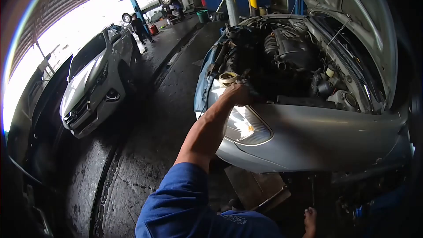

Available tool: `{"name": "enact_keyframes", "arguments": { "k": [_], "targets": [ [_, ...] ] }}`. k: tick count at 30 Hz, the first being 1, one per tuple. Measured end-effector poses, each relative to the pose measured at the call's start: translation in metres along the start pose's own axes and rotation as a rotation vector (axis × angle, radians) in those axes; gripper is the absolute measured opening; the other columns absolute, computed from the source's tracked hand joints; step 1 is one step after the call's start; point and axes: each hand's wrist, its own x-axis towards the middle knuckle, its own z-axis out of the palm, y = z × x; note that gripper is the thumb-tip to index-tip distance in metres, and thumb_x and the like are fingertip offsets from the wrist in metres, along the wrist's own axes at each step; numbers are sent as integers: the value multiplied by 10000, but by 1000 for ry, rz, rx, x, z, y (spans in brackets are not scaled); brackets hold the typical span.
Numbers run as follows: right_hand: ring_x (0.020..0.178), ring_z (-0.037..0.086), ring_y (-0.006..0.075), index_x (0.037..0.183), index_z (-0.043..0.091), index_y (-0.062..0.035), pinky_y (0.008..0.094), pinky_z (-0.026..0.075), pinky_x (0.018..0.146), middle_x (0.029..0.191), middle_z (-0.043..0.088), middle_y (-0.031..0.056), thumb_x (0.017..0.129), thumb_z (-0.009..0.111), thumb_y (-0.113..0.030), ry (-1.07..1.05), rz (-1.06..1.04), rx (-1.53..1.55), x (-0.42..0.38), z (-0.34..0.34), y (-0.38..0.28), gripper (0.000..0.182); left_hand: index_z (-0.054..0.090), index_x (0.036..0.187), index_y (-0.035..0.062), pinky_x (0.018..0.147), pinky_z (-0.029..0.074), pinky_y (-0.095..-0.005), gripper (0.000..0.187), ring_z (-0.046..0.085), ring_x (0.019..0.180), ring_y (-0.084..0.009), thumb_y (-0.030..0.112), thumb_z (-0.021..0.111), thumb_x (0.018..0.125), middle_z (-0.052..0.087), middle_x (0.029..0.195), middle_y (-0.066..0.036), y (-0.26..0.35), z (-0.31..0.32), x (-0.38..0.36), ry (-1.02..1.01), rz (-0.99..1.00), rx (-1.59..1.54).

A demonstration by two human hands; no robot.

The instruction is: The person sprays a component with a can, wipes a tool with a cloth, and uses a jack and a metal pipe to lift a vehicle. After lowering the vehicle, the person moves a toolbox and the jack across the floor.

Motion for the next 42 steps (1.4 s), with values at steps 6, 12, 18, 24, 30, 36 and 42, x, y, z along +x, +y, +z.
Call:
{"name": "enact_keyframes", "arguments": {
  "k": [6, 12, 18, 24, 30, 36, 42],
  "targets": [
    [1042, 529, 171, 1229, 483, -1, 309, 445, 924, 1124, 543, 100, 897, 630, -105, -86, -230, 162, -42, 34, -48, 377, 699, 1004, 57, 808, 519, -431, 384, 649, 980, -353, 390, 638, 823, 673, 1041, -207, -35, 33, 28, -242, 72, 161],
    [1028, 581, 176, 1247, 492, 1, 304, 469, 916, 1120, 585, 100, 901, 623, -80, -169, -447, 295, -101, 32, -178, 379, 673, 847, 41, 778, 477, -364, 209, 626, 831, -278, 233, 593, 869, 639, 820, -146, -9, -10, -42, 235, 336, -477],
    [892, 660, 239, 1232, 530, -60, 352, 543, 814, 1094, 620, 136, 993, 474, -326, -987, -441, 1232, -112, 76, -252, 362, 622, 1064, 30, 994, 362, -453, 232, 420, 1259, -331, 97, 638, 842, 567, 1172, -165, 66, 27, -175, -218, 798, -961],
    [931, 632, 264, 1258, 509, -96, 396, 504, 848, 1109, 607, 138, 974, 474, -336, -1176, -199, 1063, -74, 81, -175, 373, 450, 1356, 77, 1086, 308, -424, 548, 375, 1322, -270, 116, 683, 861, 481, 1362, -127, 182, 202, -284, -434, 254, -1372],
    [1031, 588, 298, 1278, 492, -106, 448, 454, 916, 1132, 594, 135, 948, 504, -323, -1030, -620, -357, -45, -23, -101, 395, 416, 1383, 37, 1006, 429, -339, 571, 536, 1148, -192, 214, 671, 903, 571, 1228, -120, 275, 283, -337, -799, -589, -1546],
    [1179, 493, 333, 1260, 500, -77, 469, 357, 1020, 1216, 554, 137, 915, 586, -352, -464, -966, -295, -42, -139, -37, 449, 377, 1414, 99, 985, 451, -385, 828, 530, 1167, -218, 537, 709, 795, 498, 1319, -104, 335, 388, -414, -1117, -533, -1927],
    [1012, 581, 309, 1082, 592, -41, 448, 416, 928, 1051, 630, 106, 942, 549, -392, -392, -1078, 165, -23, -100, 15, 380, 478, 1289, 99, 930, 450, -325, 699, 526, 1098, -172, 650, 535, 863, 534, 1211, -73, 369, 437, -474, -779, -814, -1994]
  ]
}}
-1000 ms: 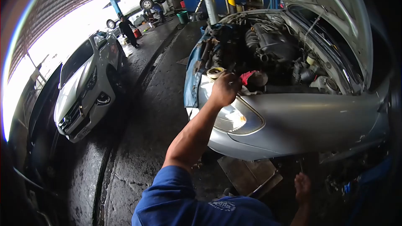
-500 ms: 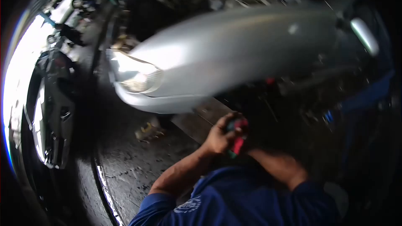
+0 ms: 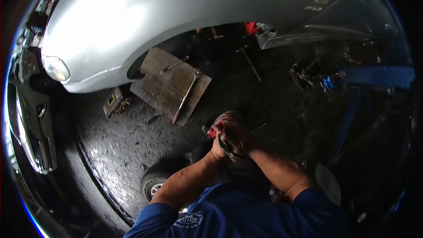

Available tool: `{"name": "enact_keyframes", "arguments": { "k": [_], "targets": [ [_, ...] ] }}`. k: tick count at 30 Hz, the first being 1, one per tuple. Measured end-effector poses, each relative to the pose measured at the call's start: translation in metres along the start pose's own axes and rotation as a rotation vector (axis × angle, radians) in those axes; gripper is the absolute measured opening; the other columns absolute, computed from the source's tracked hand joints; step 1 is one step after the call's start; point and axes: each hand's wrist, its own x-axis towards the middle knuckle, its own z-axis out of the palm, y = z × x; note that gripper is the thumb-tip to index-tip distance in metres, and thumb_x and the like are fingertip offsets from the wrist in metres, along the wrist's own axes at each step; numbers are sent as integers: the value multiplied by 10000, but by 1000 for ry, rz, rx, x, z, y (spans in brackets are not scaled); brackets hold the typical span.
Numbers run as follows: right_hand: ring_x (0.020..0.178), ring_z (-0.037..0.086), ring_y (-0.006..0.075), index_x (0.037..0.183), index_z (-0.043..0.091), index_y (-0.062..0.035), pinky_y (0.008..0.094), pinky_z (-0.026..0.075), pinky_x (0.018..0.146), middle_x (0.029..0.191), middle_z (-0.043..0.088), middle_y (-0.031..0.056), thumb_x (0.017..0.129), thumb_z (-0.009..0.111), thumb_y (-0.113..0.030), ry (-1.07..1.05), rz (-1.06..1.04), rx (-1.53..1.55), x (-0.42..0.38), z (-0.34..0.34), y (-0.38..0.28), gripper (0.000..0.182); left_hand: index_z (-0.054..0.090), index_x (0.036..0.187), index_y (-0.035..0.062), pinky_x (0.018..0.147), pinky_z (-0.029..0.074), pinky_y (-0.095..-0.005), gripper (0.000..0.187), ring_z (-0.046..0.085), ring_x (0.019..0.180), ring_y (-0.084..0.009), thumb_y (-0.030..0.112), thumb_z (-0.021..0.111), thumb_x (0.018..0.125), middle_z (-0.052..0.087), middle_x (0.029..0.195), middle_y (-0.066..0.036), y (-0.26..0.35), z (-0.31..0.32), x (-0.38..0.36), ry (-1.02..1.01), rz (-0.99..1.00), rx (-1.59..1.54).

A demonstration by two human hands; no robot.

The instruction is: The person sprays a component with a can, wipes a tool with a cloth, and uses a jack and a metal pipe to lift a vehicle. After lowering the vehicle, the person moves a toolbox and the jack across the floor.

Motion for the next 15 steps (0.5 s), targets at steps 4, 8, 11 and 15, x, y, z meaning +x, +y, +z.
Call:
{"name": "enact_keyframes", "arguments": {
  "k": [4, 8, 11, 15],
  "targets": [
    [970, 604, 231, 1175, 563, -13, 351, 472, 892, 1070, 622, 136, 928, 560, -318, -38, 654, 796, -37, 32, 38, 392, 508, 1254, 73, 942, 423, -328, 618, 507, 1082, -176, 578, 544, 899, 532, 1182, -58, -20, -39, 0, 140, 283, 492],
    [859, 573, 140, 1000, 635, -45, 300, 457, 818, 909, 632, 48, 982, 445, -479, -54, 1040, 684, -37, 33, 53, 473, 532, 1243, 61, 942, 415, -325, 556, 526, 1051, -159, 449, 667, 869, 572, 1150, -23, -42, -75, 13, 155, 324, 274],
    [857, 584, 179, 1022, 619, -51, 317, 462, 790, 921, 626, 84, 978, 506, -408, -268, 851, 319, -21, 41, 53, 377, 552, 1251, 78, 960, 434, -321, 496, 560, 1073, -161, 357, 690, 865, 607, 1170, -18, -62, -115, 14, -42, 211, -245],
    [1098, 543, 363, 1082, 605, -22, 430, 422, 952, 1164, 580, 183, 902, 620, -267, -566, 282, -47, -19, 56, 90, 304, 555, 1232, 96, 935, 467, -346, 489, 603, 1004, -213, 408, 653, 869, 637, 1103, -70, -36, -108, 20, 256, 206, -612]
  ]
}}
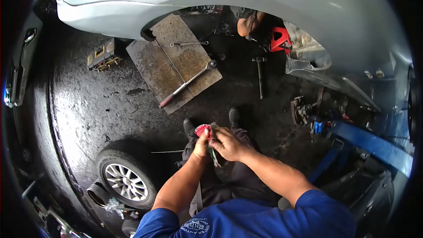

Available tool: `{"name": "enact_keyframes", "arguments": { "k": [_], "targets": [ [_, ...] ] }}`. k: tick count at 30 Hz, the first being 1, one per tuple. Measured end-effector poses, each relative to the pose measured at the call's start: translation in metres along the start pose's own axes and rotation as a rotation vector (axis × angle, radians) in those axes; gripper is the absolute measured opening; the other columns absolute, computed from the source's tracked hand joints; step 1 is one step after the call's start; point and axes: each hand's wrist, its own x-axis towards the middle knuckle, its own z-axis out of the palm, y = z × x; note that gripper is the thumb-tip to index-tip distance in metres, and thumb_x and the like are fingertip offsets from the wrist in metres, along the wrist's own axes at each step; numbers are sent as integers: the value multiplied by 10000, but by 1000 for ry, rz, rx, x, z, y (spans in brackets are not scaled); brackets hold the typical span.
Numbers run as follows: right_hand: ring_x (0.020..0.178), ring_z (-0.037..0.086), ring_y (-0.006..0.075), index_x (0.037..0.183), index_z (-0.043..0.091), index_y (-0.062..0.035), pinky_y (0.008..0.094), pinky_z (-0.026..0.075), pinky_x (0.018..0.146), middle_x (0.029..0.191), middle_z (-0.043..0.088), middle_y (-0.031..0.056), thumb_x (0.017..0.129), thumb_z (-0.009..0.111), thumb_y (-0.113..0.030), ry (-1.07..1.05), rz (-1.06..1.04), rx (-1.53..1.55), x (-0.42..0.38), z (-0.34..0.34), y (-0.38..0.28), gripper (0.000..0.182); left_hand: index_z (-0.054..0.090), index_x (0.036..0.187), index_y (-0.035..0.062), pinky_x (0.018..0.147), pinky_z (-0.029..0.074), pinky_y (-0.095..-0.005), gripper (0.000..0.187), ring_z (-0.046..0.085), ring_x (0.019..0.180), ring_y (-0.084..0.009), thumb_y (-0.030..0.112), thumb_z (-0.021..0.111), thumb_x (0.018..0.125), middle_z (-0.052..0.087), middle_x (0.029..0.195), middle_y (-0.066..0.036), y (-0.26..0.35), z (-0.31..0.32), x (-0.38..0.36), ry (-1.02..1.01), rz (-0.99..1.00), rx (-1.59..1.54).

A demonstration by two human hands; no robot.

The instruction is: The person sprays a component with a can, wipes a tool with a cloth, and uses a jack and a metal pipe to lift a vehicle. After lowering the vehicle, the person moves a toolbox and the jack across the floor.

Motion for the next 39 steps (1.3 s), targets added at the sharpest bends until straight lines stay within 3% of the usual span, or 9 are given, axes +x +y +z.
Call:
{"name": "enact_keyframes", "arguments": {
  "k": [2, 7, 17, 20, 22, 24, 30, 36, 39],
  "targets": [
    [1159, 519, 365, 1140, 602, -17, 442, 392, 1008, 1213, 568, 188, 881, 647, -277, -227, 23, -60, 7, -15, 21, 370, 607, 1132, 70, 866, 493, -392, 406, 628, 924, -243, 367, 645, 857, 664, 1009, -94, 3, -34, 28, 234, 55, 236],
    [1158, 555, 349, 1229, 564, 23, 398, 442, 990, 1226, 575, 224, 873, 657, -378, -304, 337, -144, 40, -53, 101, 544, 616, 872, 85, 697, 504, -372, 154, 623, 693, -228, 235, 580, 879, 653, 771, -53, 15, -72, 74, 609, 186, 172],
    [1388, 307, 362, 1453, 203, 77, 396, 277, 1137, 1473, 300, 301, 831, 628, -553, -260, 727, -383, 197, -29, 282, 982, 586, 983, 11, 800, 539, -470, 210, 655, 787, -312, 199, 517, 918, 657, 895, -131, 54, -214, 195, 716, 506, -282],
    [1386, 311, 364, 1452, 195, 88, 392, 272, 1140, 1466, 304, 310, 829, 631, -547, -307, 685, -528, 215, 3, 287, 990, 590, 941, 45, 762, 546, -448, 135, 658, 752, -278, 168, 585, 885, 651, 852, -100, 74, -228, 214, 479, 536, -495],
    [1363, 358, 352, 1443, 241, 78, 386, 300, 1122, 1445, 362, 290, 824, 659, -510, -306, 708, -530, 213, 9, 290, 951, 583, 973, 42, 785, 550, -469, 146, 663, 771, -290, 163, 575, 891, 651, 870, -108, 83, -235, 221, 520, 516, -575],
    [1368, 361, 287, 1429, 266, 86, 364, 290, 1116, 1448, 375, 268, 833, 675, -489, -281, 601, -23, 206, 5, 297, 924, 578, 981, 38, 784, 553, -462, 149, 662, 776, -296, 159, 575, 893, 649, 888, -114, 82, -239, 230, 620, 561, -585],
    [1295, 446, 275, 1400, 351, 62, 370, 353, 1074, 1376, 481, 214, 825, 714, -430, -173, 685, -246, 191, 26, 270, 840, 553, 1009, -9, 737, 543, -472, 233, 650, 767, -311, 196, 577, 900, 634, 899, -124, 105, -272, 225, 678, 649, -421],
    [1318, 414, 354, 1384, 351, 86, 377, 330, 1103, 1404, 417, 285, 805, 680, -505, -462, 578, 141, 186, 87, 228, 890, 524, 1152, -5, 856, 518, -507, 364, 636, 939, -366, 279, 425, 948, 631, 1038, -171, 203, -341, 178, 672, 711, -204],
    [1292, 439, 339, 1419, 298, 71, 382, 359, 1080, 1403, 403, 295, 806, 677, -538, -522, 576, -135, 187, 124, 233, 944, 540, 1125, -18, 802, 540, -477, 345, 652, 873, -343, 246, 410, 946, 646, 1008, -161, 240, -328, 155, 637, 637, -181]
  ]
}}
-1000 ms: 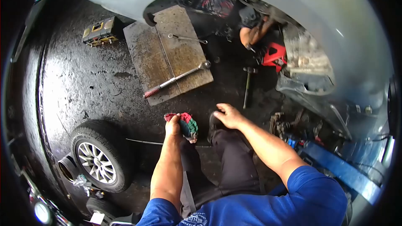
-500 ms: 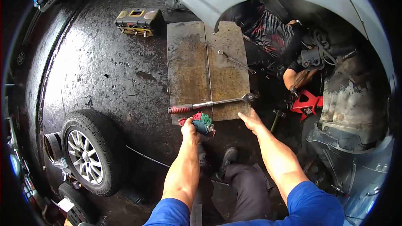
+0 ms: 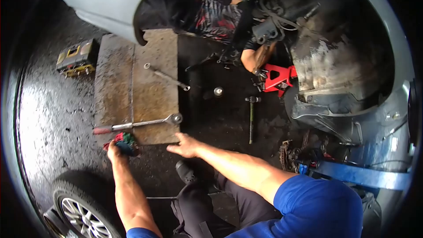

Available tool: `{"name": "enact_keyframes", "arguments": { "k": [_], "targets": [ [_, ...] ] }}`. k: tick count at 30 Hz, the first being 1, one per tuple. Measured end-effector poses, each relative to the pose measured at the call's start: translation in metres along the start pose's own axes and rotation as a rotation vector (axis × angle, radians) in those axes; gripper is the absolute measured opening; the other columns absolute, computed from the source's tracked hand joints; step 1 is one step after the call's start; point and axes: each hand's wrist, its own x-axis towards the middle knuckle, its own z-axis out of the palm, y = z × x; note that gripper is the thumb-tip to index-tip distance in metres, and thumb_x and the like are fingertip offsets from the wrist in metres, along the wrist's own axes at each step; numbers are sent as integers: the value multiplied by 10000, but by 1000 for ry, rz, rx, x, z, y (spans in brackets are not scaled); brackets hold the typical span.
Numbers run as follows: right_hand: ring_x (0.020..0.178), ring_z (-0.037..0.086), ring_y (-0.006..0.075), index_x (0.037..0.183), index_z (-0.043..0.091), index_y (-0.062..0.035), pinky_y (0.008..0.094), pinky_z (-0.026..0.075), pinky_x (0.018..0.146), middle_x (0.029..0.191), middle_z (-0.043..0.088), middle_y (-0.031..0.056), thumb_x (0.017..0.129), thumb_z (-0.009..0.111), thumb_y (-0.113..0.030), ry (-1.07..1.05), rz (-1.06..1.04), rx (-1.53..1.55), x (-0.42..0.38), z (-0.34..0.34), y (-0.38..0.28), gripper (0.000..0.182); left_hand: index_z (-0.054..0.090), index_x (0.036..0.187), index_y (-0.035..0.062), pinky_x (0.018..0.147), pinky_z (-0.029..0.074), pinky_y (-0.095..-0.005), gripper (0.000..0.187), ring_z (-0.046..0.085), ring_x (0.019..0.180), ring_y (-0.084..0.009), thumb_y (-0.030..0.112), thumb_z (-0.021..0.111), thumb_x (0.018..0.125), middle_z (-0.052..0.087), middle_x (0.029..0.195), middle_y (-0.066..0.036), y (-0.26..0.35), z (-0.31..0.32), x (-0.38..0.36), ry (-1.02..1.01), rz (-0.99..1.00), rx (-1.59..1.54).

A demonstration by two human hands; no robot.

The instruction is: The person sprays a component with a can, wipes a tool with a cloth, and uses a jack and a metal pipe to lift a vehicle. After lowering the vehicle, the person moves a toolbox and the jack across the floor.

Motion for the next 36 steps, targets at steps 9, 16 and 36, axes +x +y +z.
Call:
{"name": "enact_keyframes", "arguments": {
  "k": [9, 16, 36],
  "targets": [
    [1268, 478, 334, 1349, 460, 15, 380, 384, 1059, 1357, 498, 237, 801, 664, -549, -245, -126, -213, 27, -41, 35, 813, 462, 1270, -63, 903, 486, -455, 657, 593, 1059, -352, 285, 719, 775, 575, 1165, -241, 16, 41, -39, 808, 387, 806],
    [1160, 560, 355, 1218, 571, 48, 398, 454, 967, 1225, 590, 245, 830, 637, -474, 35, 23, -455, 61, -131, 115, 654, 402, 1340, -52, 1086, 303, -445, 651, 380, 1270, -399, 206, 665, 803, 440, 1335, -243, -23, 126, -61, 190, 1416, 1370],
    [1233, 504, 357, 1378, 427, -15, 406, 420, 1040, 1346, 504, 234, 694, 803, -344, 390, 179, 109, 90, -156, 264, 847, 343, 1450, 116, 1130, 154, -564, 758, 213, 1423, -344, 518, 584, 855, 221, 1535, -200, -116, 210, -17, 268, 1130, 2009]
  ]
}}
